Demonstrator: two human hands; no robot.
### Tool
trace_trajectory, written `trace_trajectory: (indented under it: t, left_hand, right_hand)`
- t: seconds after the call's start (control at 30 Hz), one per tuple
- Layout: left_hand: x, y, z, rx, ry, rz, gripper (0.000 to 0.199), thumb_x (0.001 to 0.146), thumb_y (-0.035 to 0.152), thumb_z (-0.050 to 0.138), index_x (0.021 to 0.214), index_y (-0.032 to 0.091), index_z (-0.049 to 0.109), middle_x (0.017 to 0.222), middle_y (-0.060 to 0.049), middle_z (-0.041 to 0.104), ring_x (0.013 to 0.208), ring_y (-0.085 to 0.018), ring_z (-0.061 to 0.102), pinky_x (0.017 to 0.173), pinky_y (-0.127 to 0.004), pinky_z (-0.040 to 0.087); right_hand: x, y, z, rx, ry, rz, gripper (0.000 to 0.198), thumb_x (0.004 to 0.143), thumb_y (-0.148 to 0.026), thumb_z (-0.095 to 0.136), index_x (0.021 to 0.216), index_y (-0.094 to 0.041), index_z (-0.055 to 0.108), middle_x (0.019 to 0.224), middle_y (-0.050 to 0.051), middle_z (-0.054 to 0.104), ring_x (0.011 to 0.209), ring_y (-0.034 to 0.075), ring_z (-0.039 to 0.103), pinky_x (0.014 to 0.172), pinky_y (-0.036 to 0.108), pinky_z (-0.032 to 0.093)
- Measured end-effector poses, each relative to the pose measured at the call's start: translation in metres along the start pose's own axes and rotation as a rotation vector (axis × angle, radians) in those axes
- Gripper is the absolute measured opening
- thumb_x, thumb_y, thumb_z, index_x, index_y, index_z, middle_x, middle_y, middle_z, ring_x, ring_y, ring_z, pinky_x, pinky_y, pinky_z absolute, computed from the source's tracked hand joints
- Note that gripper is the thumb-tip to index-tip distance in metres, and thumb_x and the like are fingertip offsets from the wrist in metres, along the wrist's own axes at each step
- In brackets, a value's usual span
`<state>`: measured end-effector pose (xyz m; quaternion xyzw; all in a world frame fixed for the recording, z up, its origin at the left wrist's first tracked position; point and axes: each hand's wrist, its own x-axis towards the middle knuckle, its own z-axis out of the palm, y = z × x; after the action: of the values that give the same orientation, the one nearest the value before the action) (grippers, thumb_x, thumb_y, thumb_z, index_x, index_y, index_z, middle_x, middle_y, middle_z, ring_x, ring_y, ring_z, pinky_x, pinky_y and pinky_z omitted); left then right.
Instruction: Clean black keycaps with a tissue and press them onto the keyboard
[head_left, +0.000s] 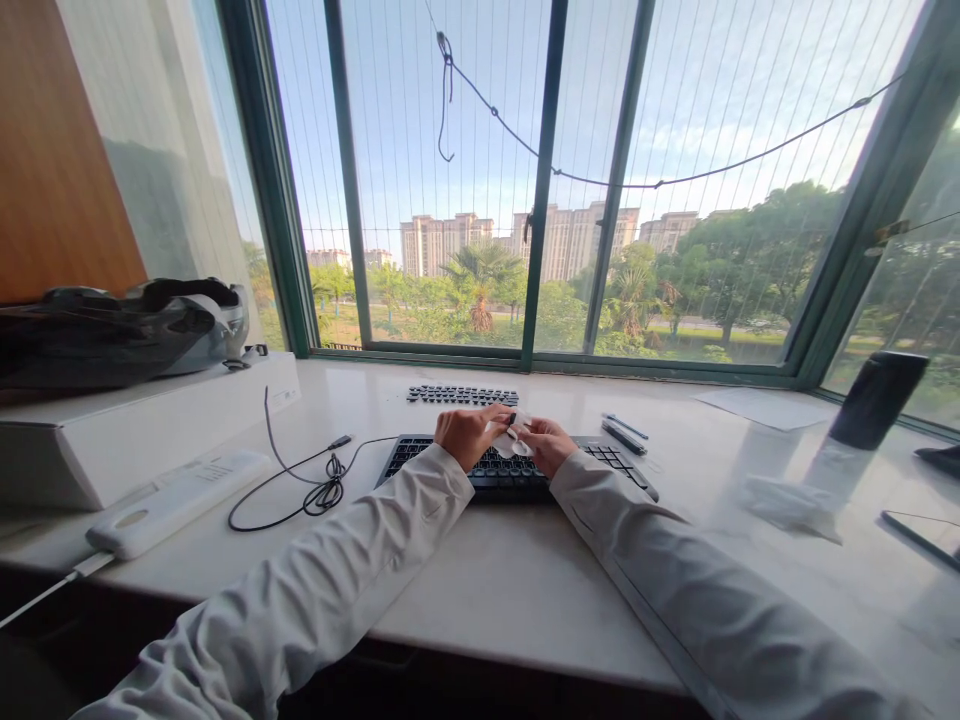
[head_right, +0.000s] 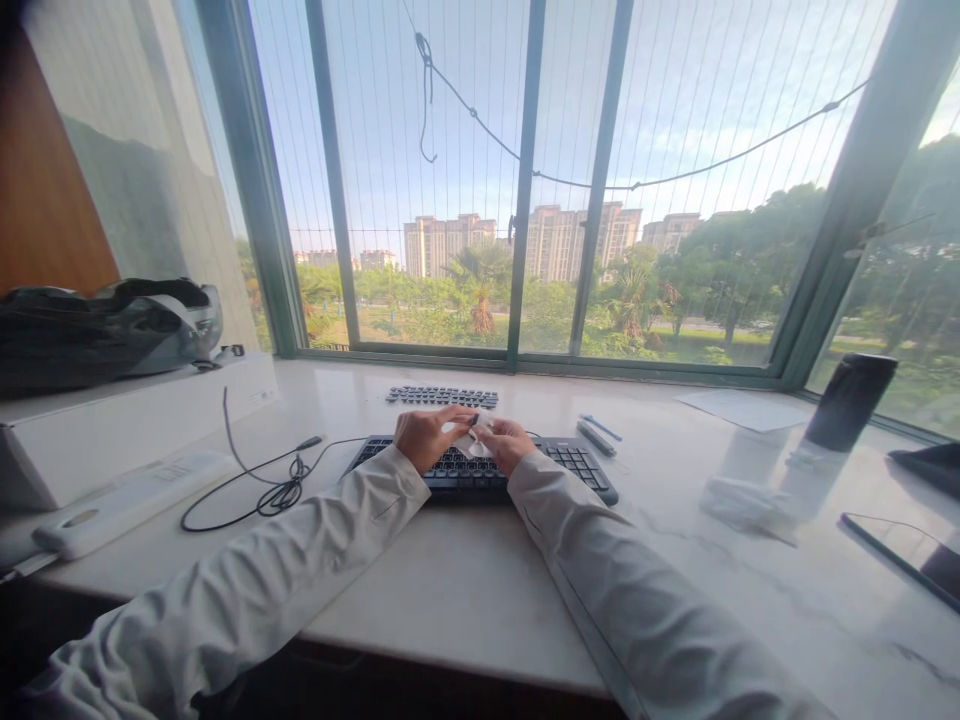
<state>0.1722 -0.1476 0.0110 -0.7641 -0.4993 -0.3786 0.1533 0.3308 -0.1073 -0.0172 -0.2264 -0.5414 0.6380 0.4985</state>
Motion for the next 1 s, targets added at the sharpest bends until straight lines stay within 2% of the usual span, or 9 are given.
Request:
trace_trajectory:
  t: [0.23, 0.4, 0.53, 0.6, 0.8, 0.9, 1.0]
  left_hand:
    - [-0.004, 0.004, 0.002, -0.047, 0.042, 0.076, 0.027, 0.081, 0.047, 0.056, 0.102, 0.035, 0.067, 0.085, 0.003, 0.073, 0.075, -0.012, 0.067, 0.063, -0.019, 0.042]
    - [-0.003, 0.001, 0.002, -0.034, 0.051, 0.076, 0.028, 0.080, 0.045, 0.059, 0.105, 0.035, 0.067, 0.083, 0.002, 0.073, 0.073, -0.013, 0.067, 0.061, -0.020, 0.042]
    - [-0.001, -0.005, 0.005, 0.022, -0.005, 0.041, 0.034, 0.076, 0.045, 0.064, 0.108, 0.035, 0.065, 0.083, 0.001, 0.073, 0.073, -0.015, 0.067, 0.061, -0.020, 0.043]
    - [0.000, -0.007, 0.006, 0.026, -0.036, 0.045, 0.034, 0.076, 0.043, 0.063, 0.109, 0.036, 0.064, 0.086, 0.002, 0.073, 0.075, -0.014, 0.067, 0.063, -0.021, 0.044]
    - [-0.001, -0.003, 0.002, -0.008, -0.036, 0.108, 0.029, 0.081, 0.041, 0.059, 0.110, 0.038, 0.063, 0.091, 0.003, 0.072, 0.078, -0.013, 0.067, 0.065, -0.019, 0.044]
    - [-0.002, -0.001, 0.002, -0.036, -0.019, 0.129, 0.030, 0.082, 0.046, 0.056, 0.110, 0.038, 0.063, 0.090, 0.003, 0.072, 0.078, -0.012, 0.067, 0.063, -0.018, 0.043]
    - [-0.002, -0.003, 0.003, -0.036, -0.043, 0.131, 0.034, 0.081, 0.050, 0.055, 0.111, 0.037, 0.063, 0.087, 0.002, 0.073, 0.076, -0.012, 0.067, 0.063, -0.018, 0.042]
  right_hand:
    - [0.004, 0.003, 0.001, -0.032, 0.115, -0.002, 0.041, 0.053, -0.052, 0.077, 0.065, -0.013, 0.069, 0.058, 0.003, 0.065, 0.053, 0.013, 0.055, 0.055, 0.025, 0.043]
    - [0.002, 0.003, 0.000, 0.004, 0.056, 0.030, 0.038, 0.052, -0.044, 0.080, 0.066, -0.011, 0.069, 0.061, 0.004, 0.066, 0.053, 0.011, 0.056, 0.056, 0.024, 0.043]
    - [0.000, 0.002, -0.003, 0.004, -0.005, 0.086, 0.036, 0.043, -0.031, 0.085, 0.067, -0.012, 0.069, 0.064, 0.003, 0.067, 0.057, 0.012, 0.059, 0.059, 0.024, 0.045]
    - [0.000, 0.003, -0.005, -0.026, -0.014, 0.085, 0.035, 0.042, -0.029, 0.085, 0.068, -0.012, 0.069, 0.064, 0.003, 0.068, 0.057, 0.012, 0.059, 0.058, 0.024, 0.045]
    - [0.006, 0.009, -0.010, -0.079, 0.031, 0.057, 0.035, 0.055, -0.043, 0.078, 0.069, -0.012, 0.069, 0.063, 0.004, 0.067, 0.055, 0.012, 0.057, 0.057, 0.026, 0.043]
    - [0.008, 0.011, -0.011, -0.103, 0.097, 0.030, 0.044, 0.053, -0.053, 0.076, 0.063, -0.011, 0.067, 0.055, 0.003, 0.063, 0.049, 0.011, 0.053, 0.052, 0.026, 0.039]
    - [0.006, 0.010, -0.009, -0.113, 0.085, 0.026, 0.046, 0.052, -0.055, 0.075, 0.060, -0.011, 0.066, 0.051, 0.002, 0.061, 0.047, 0.011, 0.050, 0.050, 0.025, 0.036]
